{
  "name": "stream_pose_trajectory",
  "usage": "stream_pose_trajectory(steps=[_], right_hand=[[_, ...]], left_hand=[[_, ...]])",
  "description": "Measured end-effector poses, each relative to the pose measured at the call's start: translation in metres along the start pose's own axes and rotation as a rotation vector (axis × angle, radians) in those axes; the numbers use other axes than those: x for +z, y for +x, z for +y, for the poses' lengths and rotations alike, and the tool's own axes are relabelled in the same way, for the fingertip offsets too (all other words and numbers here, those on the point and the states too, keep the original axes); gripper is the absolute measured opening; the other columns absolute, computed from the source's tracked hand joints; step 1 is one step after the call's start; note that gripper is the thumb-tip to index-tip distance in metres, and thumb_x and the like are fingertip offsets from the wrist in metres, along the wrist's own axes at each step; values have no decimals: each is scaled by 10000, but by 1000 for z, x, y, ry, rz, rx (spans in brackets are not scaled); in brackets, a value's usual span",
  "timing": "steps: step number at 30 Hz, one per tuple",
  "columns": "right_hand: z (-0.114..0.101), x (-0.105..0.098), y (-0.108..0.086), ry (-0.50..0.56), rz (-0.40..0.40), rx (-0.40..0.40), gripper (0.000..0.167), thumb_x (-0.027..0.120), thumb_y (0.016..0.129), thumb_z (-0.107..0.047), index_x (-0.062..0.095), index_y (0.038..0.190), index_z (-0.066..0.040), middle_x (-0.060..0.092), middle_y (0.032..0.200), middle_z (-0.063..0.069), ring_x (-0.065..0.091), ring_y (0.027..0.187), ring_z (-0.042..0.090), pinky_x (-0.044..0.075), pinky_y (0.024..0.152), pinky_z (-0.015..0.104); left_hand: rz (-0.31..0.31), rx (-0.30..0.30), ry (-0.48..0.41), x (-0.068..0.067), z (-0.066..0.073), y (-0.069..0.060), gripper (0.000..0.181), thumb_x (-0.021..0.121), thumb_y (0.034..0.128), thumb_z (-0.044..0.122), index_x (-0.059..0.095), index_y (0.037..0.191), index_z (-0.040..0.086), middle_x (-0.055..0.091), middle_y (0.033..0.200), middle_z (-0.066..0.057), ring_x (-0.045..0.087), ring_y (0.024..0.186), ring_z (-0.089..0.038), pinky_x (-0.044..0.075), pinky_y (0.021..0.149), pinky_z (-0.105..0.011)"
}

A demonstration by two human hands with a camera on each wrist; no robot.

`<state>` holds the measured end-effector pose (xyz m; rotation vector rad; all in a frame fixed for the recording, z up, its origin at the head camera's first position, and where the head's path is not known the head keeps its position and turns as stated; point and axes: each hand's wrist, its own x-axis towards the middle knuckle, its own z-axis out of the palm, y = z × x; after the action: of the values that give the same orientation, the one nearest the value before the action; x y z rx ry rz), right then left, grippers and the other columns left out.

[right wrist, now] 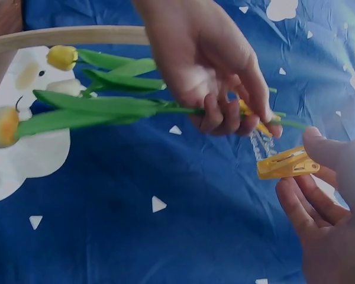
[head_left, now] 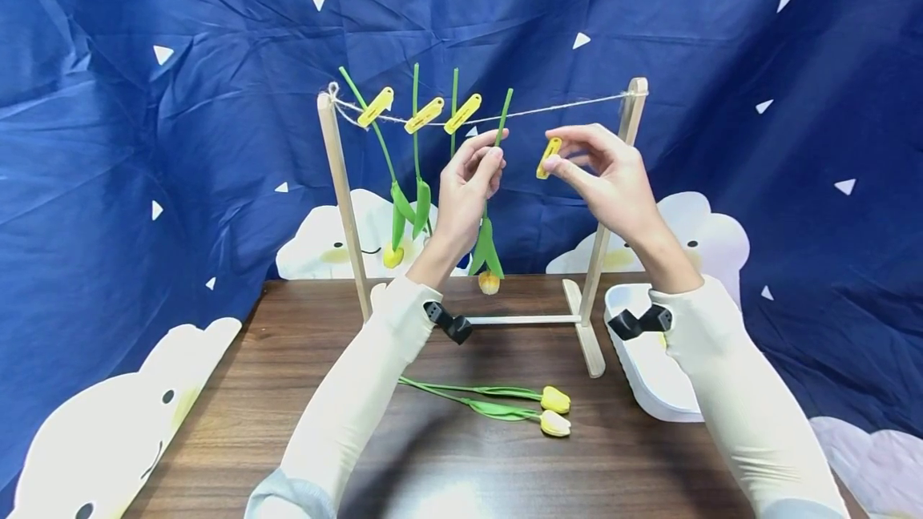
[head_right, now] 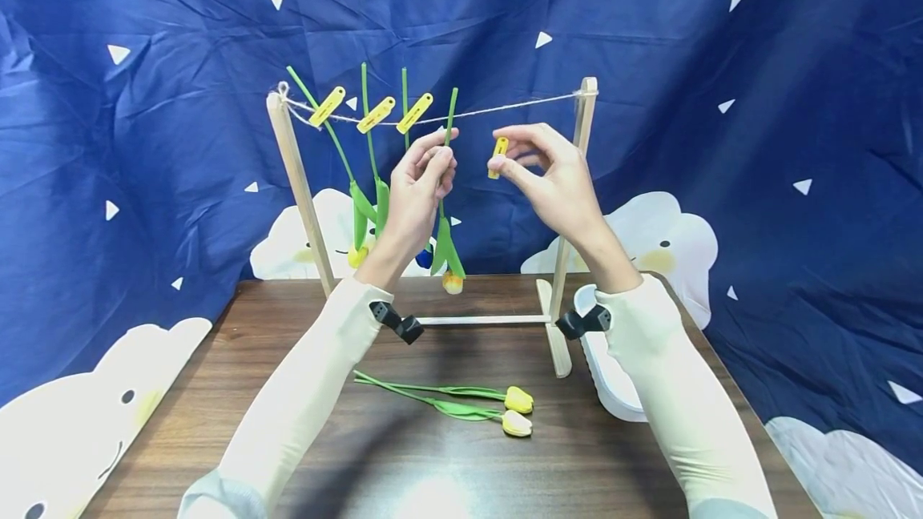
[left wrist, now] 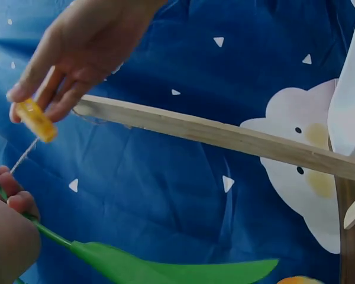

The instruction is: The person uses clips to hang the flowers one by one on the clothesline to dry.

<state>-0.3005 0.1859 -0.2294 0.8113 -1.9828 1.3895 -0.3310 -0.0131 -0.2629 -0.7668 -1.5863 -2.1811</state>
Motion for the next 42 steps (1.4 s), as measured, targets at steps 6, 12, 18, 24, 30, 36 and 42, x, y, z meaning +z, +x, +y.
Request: stream_pose_trajectory(steps=[6, 12, 18, 24, 30, 36, 42], right_hand=[[-13, 7, 19, 19, 56, 55, 319, 784, 969, -77, 741, 1283, -43, 762, 1059, -60, 743, 938, 71, 574, 889, 164], [-20, 14, 40, 116, 145, 87, 253, 796, 942, -24, 776, 1194, -26, 775, 1018, -49, 731, 898, 96, 581, 837, 172], [-23, 24, 57, 242, 215, 97, 176, 803, 908, 44, 797, 1071, -22, 776, 872, -48, 670, 709, 112, 545, 598, 185], [-26, 31, 67, 351, 254, 149, 105, 810, 906, 30, 798, 976, -46, 766, 799, 5, 610, 579, 135, 482, 457, 205], [-22, 33, 71, 375, 284, 202, 50, 821, 907, -1, 797, 944, -26, 740, 707, 14, 538, 442, 98, 443, 389, 205], [-15, 36, 73, 369, 259, 253, 37, 813, 913, 6, 797, 941, -12, 740, 698, 31, 529, 393, 84, 446, 371, 207], [-11, 42, 74, 346, 219, 288, 106, 795, 925, 23, 771, 1019, 66, 756, 731, 33, 540, 373, 89, 459, 375, 220]], left_hand=[[70, -31, -36, 5, 0, 4, 299, 588, 1088, 69, 673, 1354, -38, 678, 885, 54, 559, 767, -89, 461, 678, -178], [141, -7, -81, 10, -2, 7, 242, 632, 1064, 51, 668, 1270, -70, 745, 859, 77, 619, 759, -120, 492, 676, -173], [196, 17, -119, 16, -4, 9, 119, 641, 1066, 81, 670, 1174, 38, 750, 818, 66, 581, 641, -92, 452, 596, -177], [244, 8, -88, 21, -4, 10, 213, 619, 1080, 94, 662, 1270, 7, 710, 849, 61, 552, 689, -82, 451, 639, -182], [286, -21, -81, 27, -6, 9, 158, 619, 1074, 72, 658, 1222, 30, 767, 907, -7, 583, 743, -91, 473, 687, -181], [339, -85, -77, 30, -8, 10, 154, 641, 1072, 120, 687, 1199, 46, 799, 981, -90, 599, 751, -86, 454, 672, -181], [389, -145, -92, 30, -9, 12, 198, 658, 1065, 132, 718, 1224, 30, 767, 934, 8, 606, 776, -96, 436, 672, -182]])
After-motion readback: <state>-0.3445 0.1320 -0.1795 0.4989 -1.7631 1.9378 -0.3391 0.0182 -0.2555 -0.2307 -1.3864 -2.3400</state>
